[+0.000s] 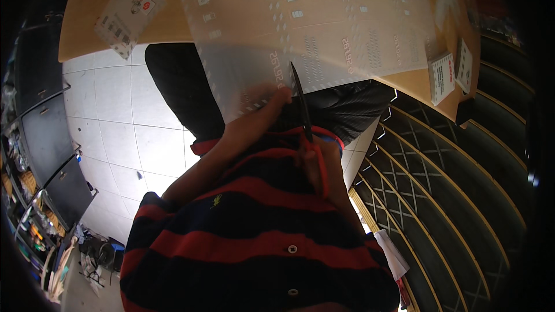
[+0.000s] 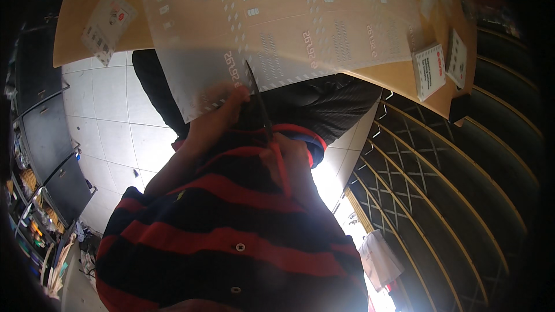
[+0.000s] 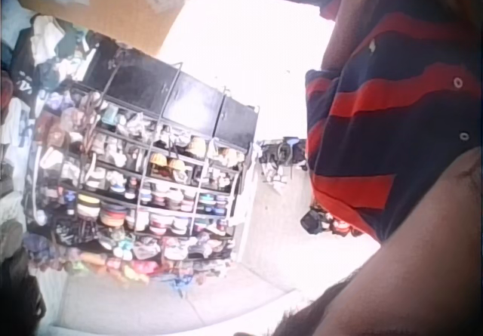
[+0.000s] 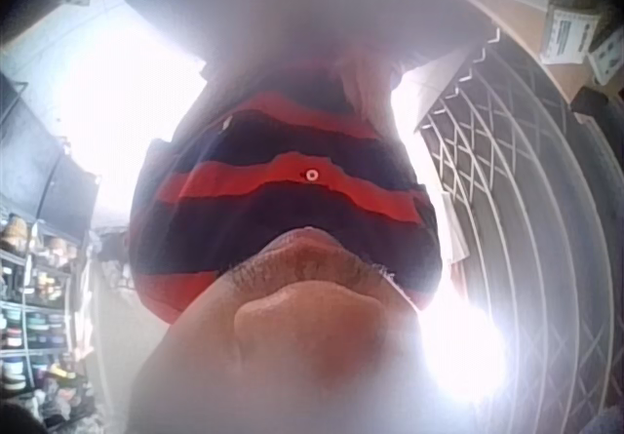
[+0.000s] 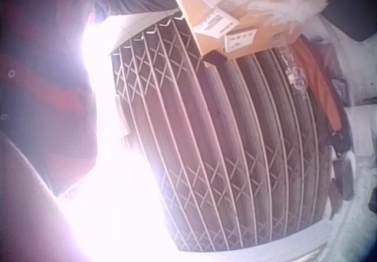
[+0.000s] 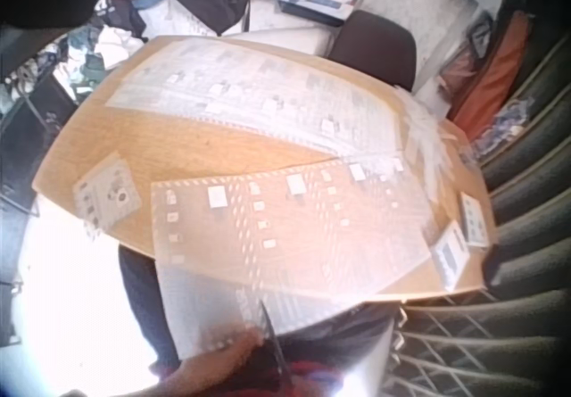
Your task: The person uses red-handled scissors to cut a large transparent plastic sheet into smaller rectangular pieces. They repeatedly position the sheet on a wooden table, cut along its length, and separate the cut sections. The process continues with multiple cuts across the sheet.
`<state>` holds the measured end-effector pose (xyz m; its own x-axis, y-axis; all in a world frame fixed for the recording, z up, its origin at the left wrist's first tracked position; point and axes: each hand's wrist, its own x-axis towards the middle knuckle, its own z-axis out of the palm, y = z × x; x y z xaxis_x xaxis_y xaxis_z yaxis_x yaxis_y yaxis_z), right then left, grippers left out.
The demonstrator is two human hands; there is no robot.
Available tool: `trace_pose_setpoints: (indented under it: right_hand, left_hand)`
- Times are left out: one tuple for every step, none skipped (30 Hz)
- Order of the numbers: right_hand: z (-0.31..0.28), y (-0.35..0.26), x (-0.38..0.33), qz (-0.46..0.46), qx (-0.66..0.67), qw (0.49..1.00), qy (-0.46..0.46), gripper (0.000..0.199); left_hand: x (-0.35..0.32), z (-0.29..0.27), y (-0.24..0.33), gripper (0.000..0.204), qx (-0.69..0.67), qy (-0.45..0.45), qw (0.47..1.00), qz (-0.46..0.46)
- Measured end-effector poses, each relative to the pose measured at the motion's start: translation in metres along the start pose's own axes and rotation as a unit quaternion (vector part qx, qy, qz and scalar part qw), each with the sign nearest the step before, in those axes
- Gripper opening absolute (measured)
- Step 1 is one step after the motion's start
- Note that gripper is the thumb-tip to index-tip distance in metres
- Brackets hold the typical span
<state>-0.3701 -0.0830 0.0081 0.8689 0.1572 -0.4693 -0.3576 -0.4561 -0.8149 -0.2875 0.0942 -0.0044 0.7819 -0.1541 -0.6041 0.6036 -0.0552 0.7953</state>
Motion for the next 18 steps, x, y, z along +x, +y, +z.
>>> trace_pose_setpoints:
  right_hand:
    - [-0.001, 0.001, 0.000, 0.010, 0.008, 1.000, 0.002, 0.030]
    - [-0.002, 0.002, 0.000, 0.019, 0.015, 1.000, 0.003, 0.013]
    - [-0.002, 0.001, 0.000, 0.024, 0.018, 1.000, 0.002, 0.012]
    - [-0.002, -0.001, 0.000, 0.029, 0.021, 0.999, 0.001, 0.012]
    - [-0.002, -0.002, 0.001, 0.033, 0.025, 0.999, 0.000, 0.012]
    - [-0.002, -0.002, 0.001, 0.017, 0.017, 1.000, -0.001, 0.030]
    - [-0.001, -0.001, 0.002, 0.001, 0.008, 1.000, -0.001, 0.052]
    - [0.000, 0.000, 0.003, -0.015, 0.000, 1.000, -0.001, 0.074]
    - [0.001, -0.004, 0.005, -0.010, 0.007, 1.000, -0.005, 0.074]
    - [0.000, -0.009, 0.007, -0.004, 0.014, 1.000, -0.009, 0.075]
    - [-0.001, -0.012, 0.008, 0.002, 0.021, 1.000, -0.013, 0.075]
    - [-0.001, -0.011, 0.009, 0.008, 0.018, 1.000, -0.017, 0.076]
    - [-0.001, -0.011, 0.010, 0.013, 0.015, 1.000, -0.020, 0.077]
    - [0.000, -0.011, 0.010, 0.019, 0.011, 0.999, -0.023, 0.077]
    - [0.000, -0.010, 0.010, 0.023, 0.015, 0.999, -0.023, 0.077]
    - [0.001, -0.010, 0.010, 0.027, 0.019, 0.999, -0.023, 0.077]
    - [0.002, -0.009, 0.010, 0.030, 0.023, 0.999, -0.023, 0.078]
    - [0.002, -0.008, 0.010, 0.039, 0.040, 0.998, -0.027, 0.056]
  left_hand:
    - [0.000, -0.001, -0.001, 0.027, -0.018, -0.009, 1.000, -0.014]
    - [0.001, -0.003, -0.003, 0.027, -0.035, -0.018, 0.999, -0.028]
    - [0.001, -0.004, -0.004, 0.027, -0.053, -0.027, 0.997, -0.043]
    - [0.001, -0.003, -0.004, 0.026, -0.060, -0.021, 0.997, -0.040]
    - [0.001, -0.002, -0.003, 0.026, -0.067, -0.015, 0.997, -0.037]
    - [0.001, -0.001, -0.003, 0.025, -0.073, -0.010, 0.997, -0.034]
    - [0.001, -0.001, -0.004, 0.025, -0.094, -0.017, 0.995, -0.030]
    - [0.001, 0.000, -0.007, 0.024, -0.115, -0.023, 0.993, -0.026]
    - [0.001, -0.001, -0.009, 0.024, -0.136, -0.030, 0.990, -0.023]
    - [0.001, -0.001, -0.010, 0.023, -0.148, -0.036, 0.988, -0.029]
    - [0.002, -0.001, -0.012, 0.023, -0.160, -0.042, 0.986, -0.036]
    - [0.002, -0.002, -0.012, 0.023, -0.171, -0.046, 0.983, -0.041]
    - [0.001, -0.002, -0.012, 0.023, -0.184, -0.048, 0.981, -0.042]
    - [0.001, -0.003, -0.012, 0.023, -0.196, -0.050, 0.978, -0.043]
    - [0.000, -0.003, -0.012, 0.023, -0.209, -0.053, 0.976, -0.044]
    - [0.000, -0.003, -0.014, 0.024, -0.210, -0.056, 0.975, -0.045]
    - [0.000, -0.004, -0.017, 0.025, -0.210, -0.059, 0.975, -0.045]
    - [-0.001, -0.005, -0.019, 0.026, -0.212, -0.063, 0.974, -0.046]
